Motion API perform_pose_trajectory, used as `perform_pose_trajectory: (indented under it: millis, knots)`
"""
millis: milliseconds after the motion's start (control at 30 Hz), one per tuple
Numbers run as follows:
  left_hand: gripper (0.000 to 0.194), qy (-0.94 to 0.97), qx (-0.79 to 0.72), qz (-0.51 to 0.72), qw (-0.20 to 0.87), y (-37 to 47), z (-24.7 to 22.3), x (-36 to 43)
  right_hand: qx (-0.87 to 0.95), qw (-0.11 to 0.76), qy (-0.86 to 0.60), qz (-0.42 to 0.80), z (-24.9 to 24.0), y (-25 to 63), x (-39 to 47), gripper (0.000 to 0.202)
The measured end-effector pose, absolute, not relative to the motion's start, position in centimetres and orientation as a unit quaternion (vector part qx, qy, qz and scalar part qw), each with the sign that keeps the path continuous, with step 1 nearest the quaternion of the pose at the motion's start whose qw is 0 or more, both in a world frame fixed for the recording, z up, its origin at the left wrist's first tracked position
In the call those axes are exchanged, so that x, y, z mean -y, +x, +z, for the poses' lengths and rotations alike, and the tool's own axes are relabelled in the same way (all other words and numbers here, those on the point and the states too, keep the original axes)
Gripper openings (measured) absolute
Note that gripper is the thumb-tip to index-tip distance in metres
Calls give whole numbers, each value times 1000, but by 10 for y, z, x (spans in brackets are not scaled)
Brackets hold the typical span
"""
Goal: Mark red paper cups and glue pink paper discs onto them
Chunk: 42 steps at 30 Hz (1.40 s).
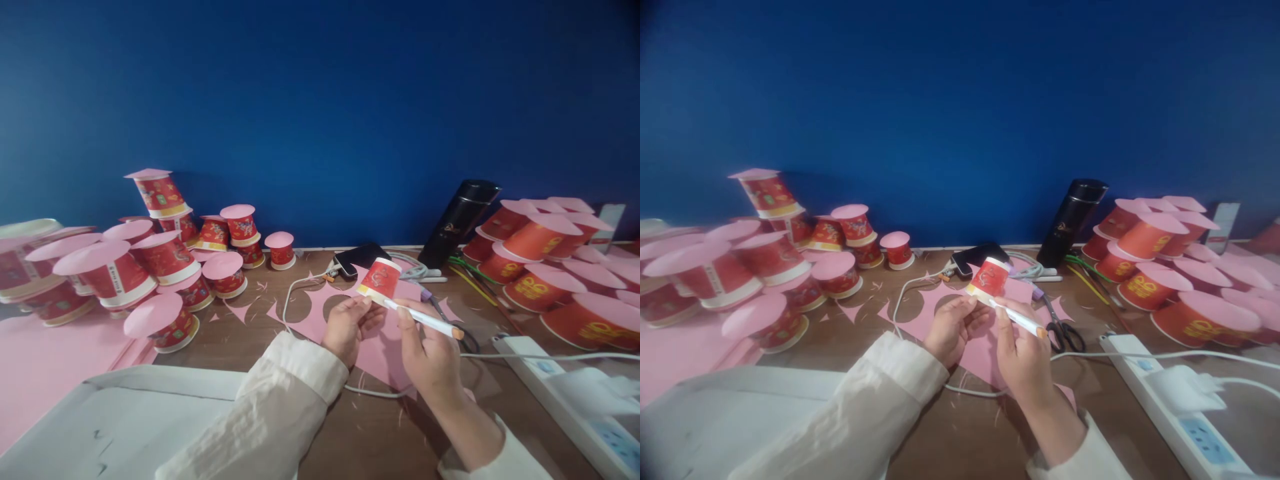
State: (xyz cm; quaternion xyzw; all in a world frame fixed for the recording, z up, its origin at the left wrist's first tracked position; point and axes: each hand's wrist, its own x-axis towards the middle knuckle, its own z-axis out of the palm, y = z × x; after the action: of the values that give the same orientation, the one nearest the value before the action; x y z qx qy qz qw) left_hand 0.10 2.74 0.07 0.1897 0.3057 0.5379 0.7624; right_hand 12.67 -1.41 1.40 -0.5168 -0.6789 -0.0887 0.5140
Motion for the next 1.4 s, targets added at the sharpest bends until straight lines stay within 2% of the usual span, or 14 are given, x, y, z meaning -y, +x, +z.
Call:
perform_pose_trajectory:
  millis: [200,700,1033,1167,1400]
  knots:
    - [9,160,-300,549,764,1,5,-26,659,521,-533,-102,14,133,12,17]
    - [15,131,-287,547,775,-3,8,-28,660,517,-540,-69,12,135,16,21]
    - [9,134,-309,531,777,-4,7,-28,647,526,-550,-49,14,133,17,24]
    - [14,140,-306,530,778,-3,9,-29,680,519,-516,-39,16,129,17,20]
    - [11,152,-303,531,776,-2,6,-29,667,518,-532,-65,16,129,16,21]
